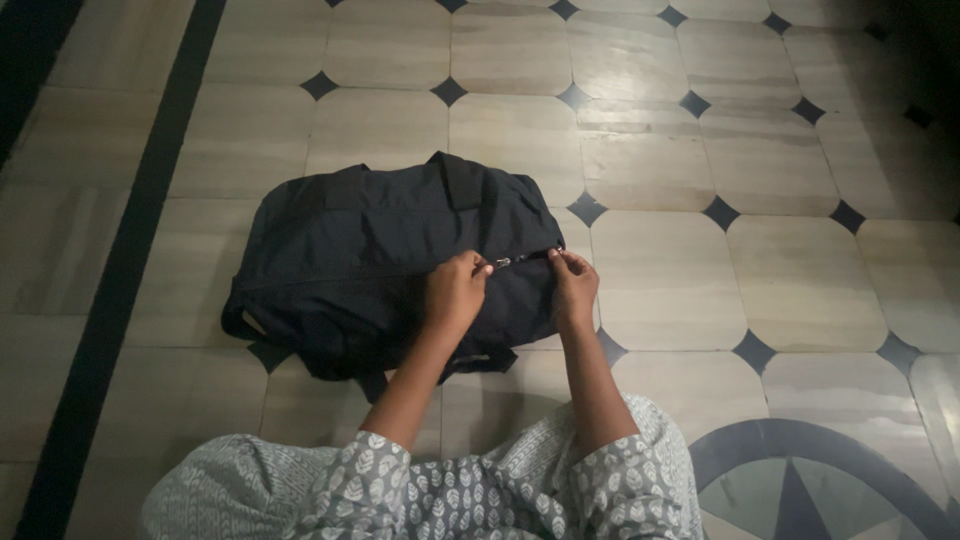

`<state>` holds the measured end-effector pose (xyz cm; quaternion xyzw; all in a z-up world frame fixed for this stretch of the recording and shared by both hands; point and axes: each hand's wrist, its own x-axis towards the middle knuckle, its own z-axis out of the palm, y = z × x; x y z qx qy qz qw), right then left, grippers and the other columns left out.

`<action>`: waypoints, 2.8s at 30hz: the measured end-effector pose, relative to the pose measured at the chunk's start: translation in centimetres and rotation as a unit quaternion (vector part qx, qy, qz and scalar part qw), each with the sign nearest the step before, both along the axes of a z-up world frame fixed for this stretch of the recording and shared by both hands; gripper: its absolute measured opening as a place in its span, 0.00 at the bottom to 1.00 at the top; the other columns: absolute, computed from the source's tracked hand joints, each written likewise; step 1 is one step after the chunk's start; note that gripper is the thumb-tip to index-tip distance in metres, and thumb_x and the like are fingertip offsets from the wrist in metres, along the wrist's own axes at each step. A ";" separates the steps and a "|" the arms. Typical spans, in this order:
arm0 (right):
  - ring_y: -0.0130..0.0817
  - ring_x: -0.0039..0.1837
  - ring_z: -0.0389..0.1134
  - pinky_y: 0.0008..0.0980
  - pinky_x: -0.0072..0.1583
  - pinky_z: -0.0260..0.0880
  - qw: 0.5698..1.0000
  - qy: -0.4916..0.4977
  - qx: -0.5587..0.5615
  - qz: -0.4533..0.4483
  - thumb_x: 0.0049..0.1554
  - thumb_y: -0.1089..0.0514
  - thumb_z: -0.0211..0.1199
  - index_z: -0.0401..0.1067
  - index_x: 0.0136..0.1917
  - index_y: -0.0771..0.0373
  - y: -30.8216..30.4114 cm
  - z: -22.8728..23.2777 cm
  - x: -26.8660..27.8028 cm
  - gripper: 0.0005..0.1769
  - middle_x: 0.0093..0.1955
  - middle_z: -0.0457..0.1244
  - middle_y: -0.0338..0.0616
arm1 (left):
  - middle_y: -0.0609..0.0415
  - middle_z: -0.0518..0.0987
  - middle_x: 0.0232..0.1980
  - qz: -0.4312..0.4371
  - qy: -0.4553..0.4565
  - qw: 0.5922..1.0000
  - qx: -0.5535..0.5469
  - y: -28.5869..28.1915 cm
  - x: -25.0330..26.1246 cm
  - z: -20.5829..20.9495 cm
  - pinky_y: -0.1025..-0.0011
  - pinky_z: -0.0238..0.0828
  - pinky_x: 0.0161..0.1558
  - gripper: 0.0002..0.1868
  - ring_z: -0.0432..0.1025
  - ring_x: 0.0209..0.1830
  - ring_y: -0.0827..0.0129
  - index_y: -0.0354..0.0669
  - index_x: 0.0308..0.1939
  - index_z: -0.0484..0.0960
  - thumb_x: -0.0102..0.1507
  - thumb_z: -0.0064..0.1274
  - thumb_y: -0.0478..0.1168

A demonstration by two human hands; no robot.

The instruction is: The person unzips a black bag on the floor and removes several pieces of clothing, including a pink checkered item, white garments, a pink top, a patterned item, and a pair of small tan trousers.

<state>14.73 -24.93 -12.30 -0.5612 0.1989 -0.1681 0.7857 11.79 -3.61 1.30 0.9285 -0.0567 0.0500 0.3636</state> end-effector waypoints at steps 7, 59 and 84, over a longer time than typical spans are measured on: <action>0.25 0.47 0.68 0.23 0.53 0.66 1.000 0.001 0.010 0.003 0.54 0.61 0.73 0.76 0.48 0.69 -0.2 0.0 0.0 0.12 0.45 0.69 0.40 | 0.44 0.85 0.42 0.002 0.021 0.999 -0.031 0.7 -0.2 0.6 0.59 0.75 0.45 0.11 0.81 0.42 0.52 0.39 0.42 0.84 0.64 0.58 0.43; 0.44 0.39 0.68 0.42 0.51 0.61 0.872 0.037 -0.487 -0.008 0.57 0.44 0.68 0.78 0.38 0.66 7.3 6.7 -2.5 0.21 0.36 0.67 0.50 | 0.44 0.84 0.43 0.009 0.008 0.998 -0.061 2.2 -0.3 -0.7 0.59 0.75 0.46 0.11 0.80 0.44 0.52 0.37 0.41 0.84 0.64 0.58 0.43; 0.46 0.39 0.68 0.43 0.48 0.65 0.879 0.109 -0.464 0.016 0.60 0.44 0.68 0.77 0.40 0.67 6.7 7.3 -3.4 0.22 0.35 0.67 0.53 | 0.43 0.84 0.39 0.018 -0.030 0.997 -0.066 3.8 -0.9 -1.5 0.56 0.74 0.43 0.10 0.79 0.41 0.48 0.37 0.39 0.84 0.63 0.60 0.42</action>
